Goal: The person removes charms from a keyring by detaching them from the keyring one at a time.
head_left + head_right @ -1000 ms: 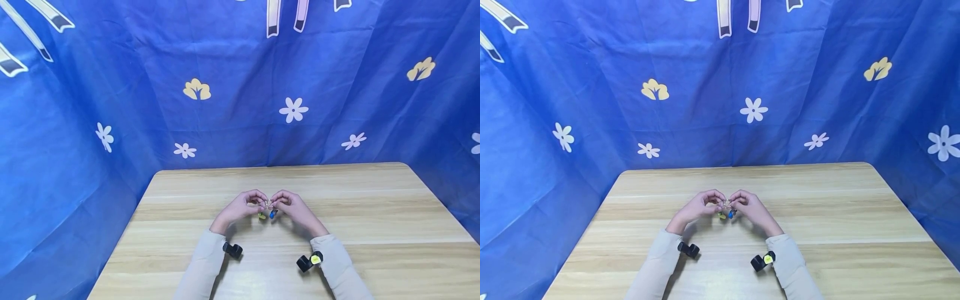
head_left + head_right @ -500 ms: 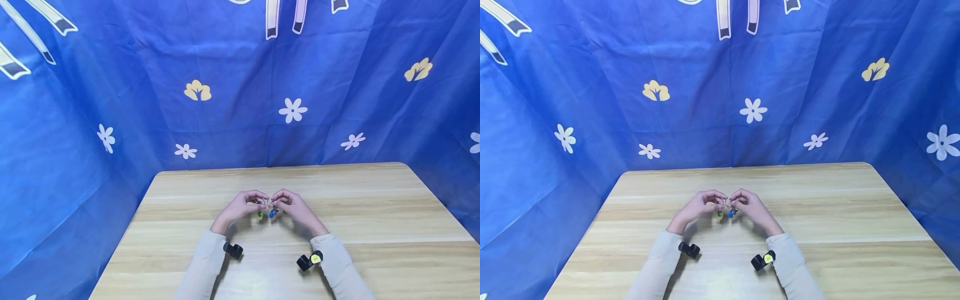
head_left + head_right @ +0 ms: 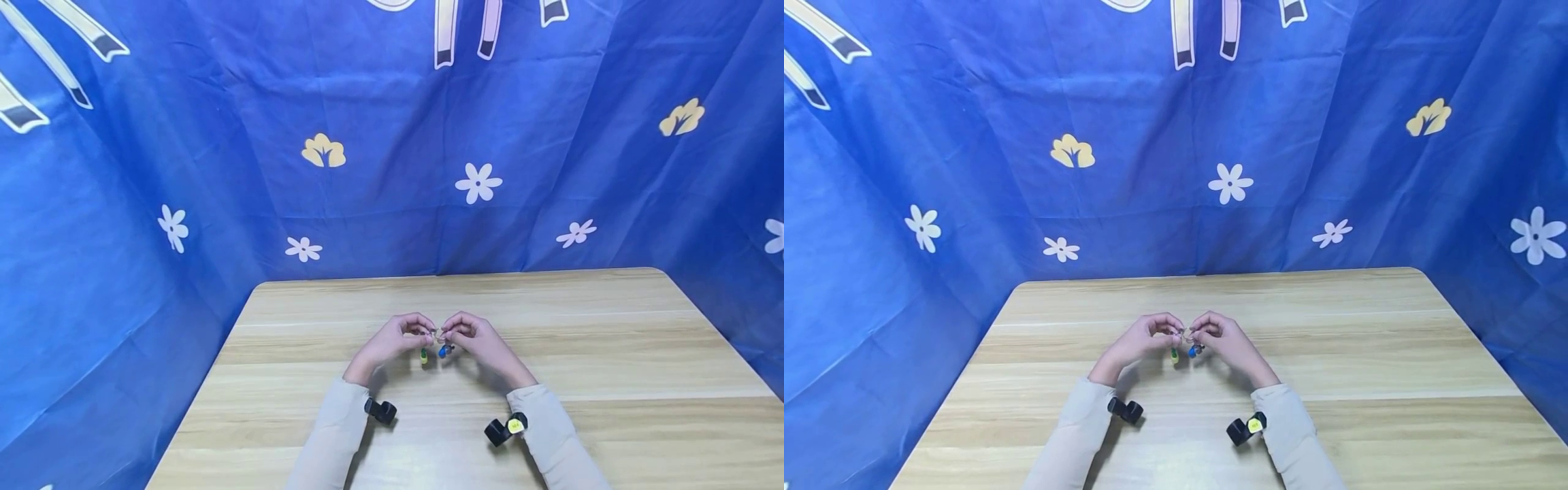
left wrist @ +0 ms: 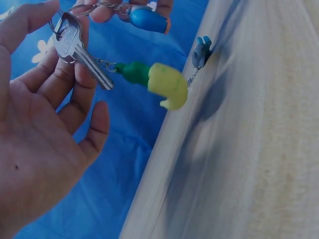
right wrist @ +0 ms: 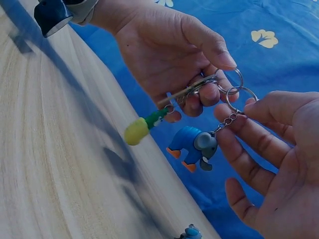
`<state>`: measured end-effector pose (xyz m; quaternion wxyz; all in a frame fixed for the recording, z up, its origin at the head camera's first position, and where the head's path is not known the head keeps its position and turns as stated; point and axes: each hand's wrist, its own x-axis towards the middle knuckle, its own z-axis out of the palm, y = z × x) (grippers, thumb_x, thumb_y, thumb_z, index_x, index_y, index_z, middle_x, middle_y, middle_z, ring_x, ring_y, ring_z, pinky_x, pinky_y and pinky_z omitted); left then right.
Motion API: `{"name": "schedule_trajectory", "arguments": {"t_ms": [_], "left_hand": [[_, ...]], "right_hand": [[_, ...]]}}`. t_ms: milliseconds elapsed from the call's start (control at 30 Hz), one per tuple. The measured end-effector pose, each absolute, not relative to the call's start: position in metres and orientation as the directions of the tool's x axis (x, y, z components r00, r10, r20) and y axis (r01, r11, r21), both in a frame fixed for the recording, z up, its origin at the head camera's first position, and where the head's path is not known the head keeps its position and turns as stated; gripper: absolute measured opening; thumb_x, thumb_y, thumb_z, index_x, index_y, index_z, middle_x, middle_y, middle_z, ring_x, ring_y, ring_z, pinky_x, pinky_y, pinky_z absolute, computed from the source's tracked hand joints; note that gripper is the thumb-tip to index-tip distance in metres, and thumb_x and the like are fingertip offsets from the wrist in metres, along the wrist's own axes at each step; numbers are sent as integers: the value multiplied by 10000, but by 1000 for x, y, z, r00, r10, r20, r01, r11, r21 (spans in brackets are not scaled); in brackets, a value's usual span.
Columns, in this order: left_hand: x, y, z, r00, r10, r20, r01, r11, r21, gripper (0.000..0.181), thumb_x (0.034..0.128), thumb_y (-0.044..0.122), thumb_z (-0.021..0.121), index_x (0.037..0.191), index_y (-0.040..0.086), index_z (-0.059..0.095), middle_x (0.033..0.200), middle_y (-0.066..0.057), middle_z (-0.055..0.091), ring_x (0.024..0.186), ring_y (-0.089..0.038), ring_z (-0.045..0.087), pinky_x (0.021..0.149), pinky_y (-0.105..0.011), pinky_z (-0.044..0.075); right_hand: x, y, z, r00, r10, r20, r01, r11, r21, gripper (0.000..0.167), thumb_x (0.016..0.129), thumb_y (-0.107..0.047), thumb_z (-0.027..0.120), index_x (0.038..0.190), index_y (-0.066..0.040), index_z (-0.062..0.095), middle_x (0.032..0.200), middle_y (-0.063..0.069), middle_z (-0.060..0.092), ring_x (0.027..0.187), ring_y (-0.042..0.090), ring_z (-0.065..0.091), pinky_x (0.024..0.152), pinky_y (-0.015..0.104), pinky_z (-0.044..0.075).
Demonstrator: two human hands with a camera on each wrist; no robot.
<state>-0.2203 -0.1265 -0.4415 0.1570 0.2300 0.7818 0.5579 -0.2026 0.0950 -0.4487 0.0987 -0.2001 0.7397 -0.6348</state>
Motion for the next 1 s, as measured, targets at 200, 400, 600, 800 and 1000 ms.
{"name": "schedule_trajectory", "arguments": {"t_ms": [200, 400, 600, 800, 1000], "left_hand": [[-222, -128, -444, -827, 562, 5, 153, 217, 964, 223, 876, 112, 661, 1056, 2, 592, 862, 10, 700, 820, -119, 639, 874, -316, 461], [-225, -128, -447, -806, 592, 15, 148, 177, 973, 265, 904, 89, 629, 1138, -23, 573, 903, -106, 730, 824, -130, 683, 869, -283, 506], [-225, -128, -444, -810, 586, 15, 160, 197, 967, 307, 887, 105, 658, 1167, -5, 597, 890, -80, 686, 753, -194, 622, 692, -239, 507], [-224, -130, -441, -788, 616, 3, 157, 196, 968, 315, 889, 69, 638, 1183, -23, 571, 910, -89, 658, 752, -134, 592, 684, -206, 495], [-224, -129, -439, -772, 635, -2, 142, 177, 974, 320, 873, 39, 598, 1177, -48, 554, 916, -85, 650, 783, -118, 595, 688, -210, 497]], "right_hand": [[-201, 93, -447, -895, -430, 117, -180, 108, -978, 200, 937, -64, 557, 1088, 66, 578, 984, 154, 709, 876, 48, 668, 821, 235, 536], [-202, 93, -448, -902, -422, 97, -158, 111, -981, 203, 935, -64, 562, 1086, 70, 574, 978, 150, 710, 872, 54, 667, 828, 236, 536], [-204, 94, -448, -902, -424, 87, -155, 129, -979, 203, 942, -80, 563, 1087, 62, 572, 1005, 206, 692, 872, 66, 665, 847, 234, 522], [-206, 94, -448, -896, -434, 98, -166, 122, -978, 208, 939, -70, 558, 1088, 75, 564, 971, 152, 694, 858, 69, 660, 837, 228, 522], [-207, 94, -448, -898, -432, 85, -151, 120, -981, 196, 935, -69, 564, 1083, 60, 575, 941, 78, 696, 845, 72, 662, 828, 239, 528]]}}
